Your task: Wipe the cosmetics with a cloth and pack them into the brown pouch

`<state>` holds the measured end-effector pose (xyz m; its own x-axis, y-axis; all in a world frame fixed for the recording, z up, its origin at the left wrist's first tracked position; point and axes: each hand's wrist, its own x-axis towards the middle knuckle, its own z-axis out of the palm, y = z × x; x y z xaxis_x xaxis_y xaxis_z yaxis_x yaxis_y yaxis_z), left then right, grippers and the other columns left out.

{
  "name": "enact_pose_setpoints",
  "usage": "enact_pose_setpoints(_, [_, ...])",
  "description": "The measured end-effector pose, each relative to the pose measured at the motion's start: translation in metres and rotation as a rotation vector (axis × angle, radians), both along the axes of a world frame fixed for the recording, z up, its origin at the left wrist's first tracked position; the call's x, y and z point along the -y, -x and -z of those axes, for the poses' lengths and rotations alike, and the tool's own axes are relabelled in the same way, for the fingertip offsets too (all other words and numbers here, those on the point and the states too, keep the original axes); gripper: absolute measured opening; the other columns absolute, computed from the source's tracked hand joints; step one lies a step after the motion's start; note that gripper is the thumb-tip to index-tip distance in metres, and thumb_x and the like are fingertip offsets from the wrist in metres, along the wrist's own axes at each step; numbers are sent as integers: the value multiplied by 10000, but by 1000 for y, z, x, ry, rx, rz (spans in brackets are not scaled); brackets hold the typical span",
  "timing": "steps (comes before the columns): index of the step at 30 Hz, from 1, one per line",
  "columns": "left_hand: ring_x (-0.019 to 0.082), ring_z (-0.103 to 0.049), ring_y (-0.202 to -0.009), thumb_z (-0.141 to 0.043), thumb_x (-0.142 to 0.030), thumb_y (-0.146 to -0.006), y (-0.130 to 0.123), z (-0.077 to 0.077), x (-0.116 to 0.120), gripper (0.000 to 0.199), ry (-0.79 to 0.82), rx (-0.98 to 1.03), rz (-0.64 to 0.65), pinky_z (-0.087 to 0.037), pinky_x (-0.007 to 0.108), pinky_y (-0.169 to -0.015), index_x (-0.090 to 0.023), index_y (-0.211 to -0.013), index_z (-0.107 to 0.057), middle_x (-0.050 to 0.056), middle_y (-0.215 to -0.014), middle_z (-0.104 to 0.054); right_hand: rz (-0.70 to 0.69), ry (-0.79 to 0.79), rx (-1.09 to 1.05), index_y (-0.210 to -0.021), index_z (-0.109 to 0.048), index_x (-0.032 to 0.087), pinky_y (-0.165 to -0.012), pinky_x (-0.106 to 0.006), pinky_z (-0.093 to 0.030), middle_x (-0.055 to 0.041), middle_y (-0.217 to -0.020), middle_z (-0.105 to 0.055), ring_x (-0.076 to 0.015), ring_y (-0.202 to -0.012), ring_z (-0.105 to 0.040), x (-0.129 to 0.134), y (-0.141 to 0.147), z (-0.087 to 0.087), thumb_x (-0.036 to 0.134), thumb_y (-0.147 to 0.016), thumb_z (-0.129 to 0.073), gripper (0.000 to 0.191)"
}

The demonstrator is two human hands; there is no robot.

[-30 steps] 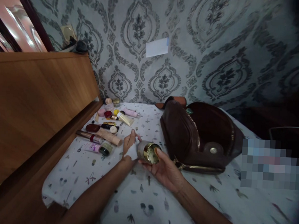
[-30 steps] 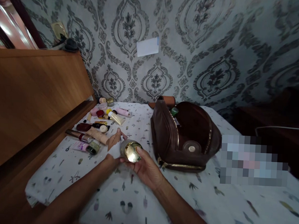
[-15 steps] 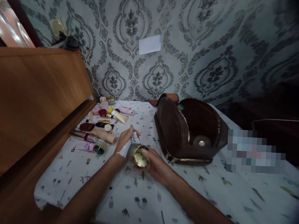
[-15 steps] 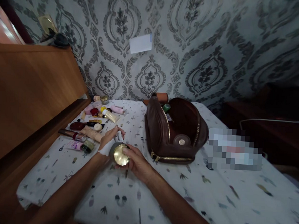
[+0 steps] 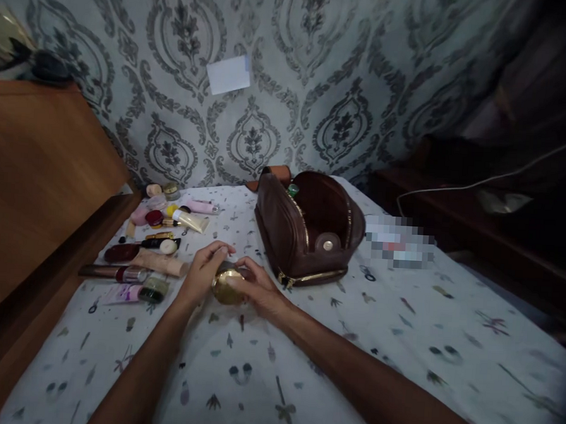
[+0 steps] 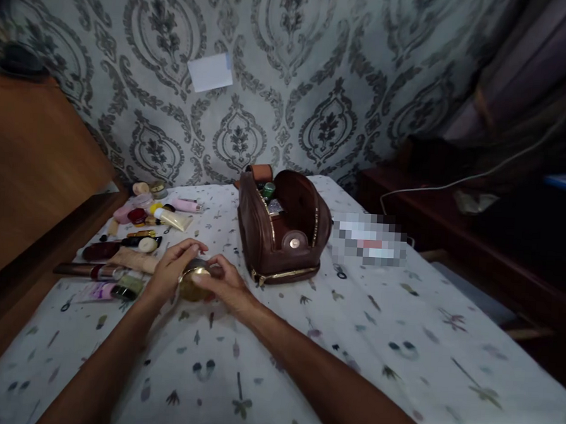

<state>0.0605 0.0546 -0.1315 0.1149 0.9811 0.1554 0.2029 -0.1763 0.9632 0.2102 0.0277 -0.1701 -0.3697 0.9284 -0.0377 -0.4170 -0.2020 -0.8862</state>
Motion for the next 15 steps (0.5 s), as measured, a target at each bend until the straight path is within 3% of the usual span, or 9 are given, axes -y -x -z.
enact_pose_setpoints(4, [162, -504, -643, -641, -543, -796, 7, 9, -8, 357, -1, -7, -112, -395, 249, -586, -191, -797, -698, -3, -682, -598, -15, -93, 60, -1094, -634, 219, -661, -221, -490, 16, -966, -632, -108, -746, -628, 0, 0, 2, 394, -546, -916, 640])
enact_pose_setpoints(9, [150, -495, -604, -613, -561, -813, -1, 10, -6, 369, -7, 56, -204, -397, 248, -580, -196, -787, -659, -18, -652, -561, 52, -34, 53, -1288, -554, 227, -769, -274, -502, -35, -1075, -618, -156, -885, -643, -1, 2, 7, 415, -586, -897, 804])
enact_pose_setpoints(12, [168, -555, -694, -572, -520, -859, -9, 7, -1, 344, -99, 14, -201, -433, 262, -666, -194, -818, -671, 4, -729, -621, 192, 13, 50, -1213, -537, 223, -736, -263, -500, -23, -1035, -598, -153, -859, -626, -3, 4, 10, 438, -540, -909, 799])
enact_pose_setpoints(15, [206, -627, -900, -531, -459, -911, -14, 5, 2, 306, -203, -42, -158, -455, 296, -835, -199, -905, -693, 46, -904, -703, 234, 29, 24, -1088, -546, 227, -705, -252, -494, -7, -969, -611, -148, -826, -609, -3, 5, 8, 463, -595, -876, 638])
